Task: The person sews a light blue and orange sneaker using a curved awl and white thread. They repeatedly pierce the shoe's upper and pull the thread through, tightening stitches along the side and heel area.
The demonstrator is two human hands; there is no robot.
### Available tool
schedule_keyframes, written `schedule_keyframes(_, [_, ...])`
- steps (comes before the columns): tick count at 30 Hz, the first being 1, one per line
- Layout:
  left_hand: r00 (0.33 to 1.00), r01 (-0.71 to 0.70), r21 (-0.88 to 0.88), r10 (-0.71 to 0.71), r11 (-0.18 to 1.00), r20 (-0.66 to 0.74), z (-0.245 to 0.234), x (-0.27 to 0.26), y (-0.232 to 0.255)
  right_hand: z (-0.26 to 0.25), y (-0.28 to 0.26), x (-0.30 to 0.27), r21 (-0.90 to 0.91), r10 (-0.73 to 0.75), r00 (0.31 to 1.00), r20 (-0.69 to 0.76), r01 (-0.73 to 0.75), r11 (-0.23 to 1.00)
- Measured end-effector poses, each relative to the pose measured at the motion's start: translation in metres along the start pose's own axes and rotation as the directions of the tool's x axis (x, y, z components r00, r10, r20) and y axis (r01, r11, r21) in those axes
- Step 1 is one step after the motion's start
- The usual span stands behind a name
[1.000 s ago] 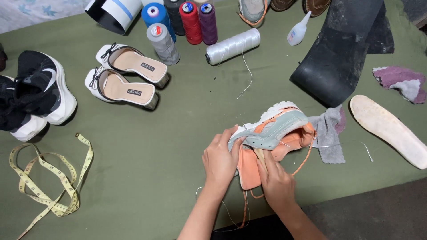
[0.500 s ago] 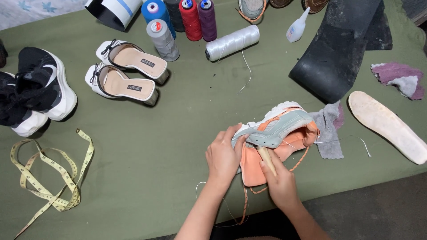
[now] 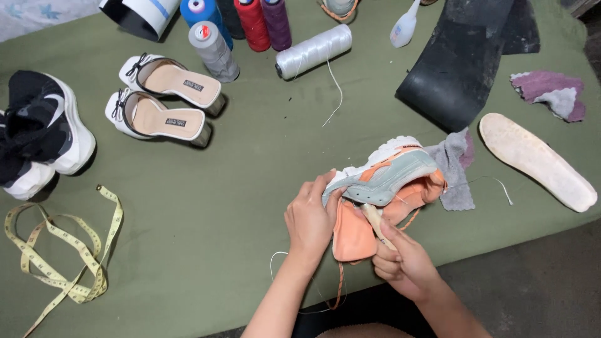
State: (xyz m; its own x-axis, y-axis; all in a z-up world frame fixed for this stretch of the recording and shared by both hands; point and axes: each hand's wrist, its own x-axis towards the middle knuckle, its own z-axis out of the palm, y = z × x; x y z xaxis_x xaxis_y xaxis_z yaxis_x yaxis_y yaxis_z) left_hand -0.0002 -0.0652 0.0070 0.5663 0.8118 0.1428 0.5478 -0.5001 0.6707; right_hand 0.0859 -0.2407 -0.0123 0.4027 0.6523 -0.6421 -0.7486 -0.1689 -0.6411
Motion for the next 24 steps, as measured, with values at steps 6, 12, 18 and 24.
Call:
schedule_keyframes(6, [1.000, -0.003, 0.009, 0.003, 1.000, -0.010, 0.000, -0.003, 0.002, 0.007, 0.004, -0.006, -0.304, -0.192, 0.981, 0.013, 0.187, 0.934])
schedule_keyframes(12, [0.995, -0.051, 0.025, 0.053, 0.998, -0.083, 0.004, -0.011, -0.003, 0.014, -0.006, -0.017, -0.789, -0.464, 0.885, -0.023, 0.269, 0.552])
schedule_keyframes(18, [0.965, -0.158, 0.069, 0.169, 0.985, -0.202, 0.001, -0.020, -0.001, -0.008, 0.002, -0.008, -0.033, 0.016, 0.984, 0.176, -0.010, 0.999])
schedule_keyframes(24, [0.957, -0.086, 0.106, 0.111, 0.991, -0.267, -0.012, -0.007, -0.012, 0.029, -0.012, -0.009, -0.594, -0.409, 0.906, 0.107, 0.388, 0.704])
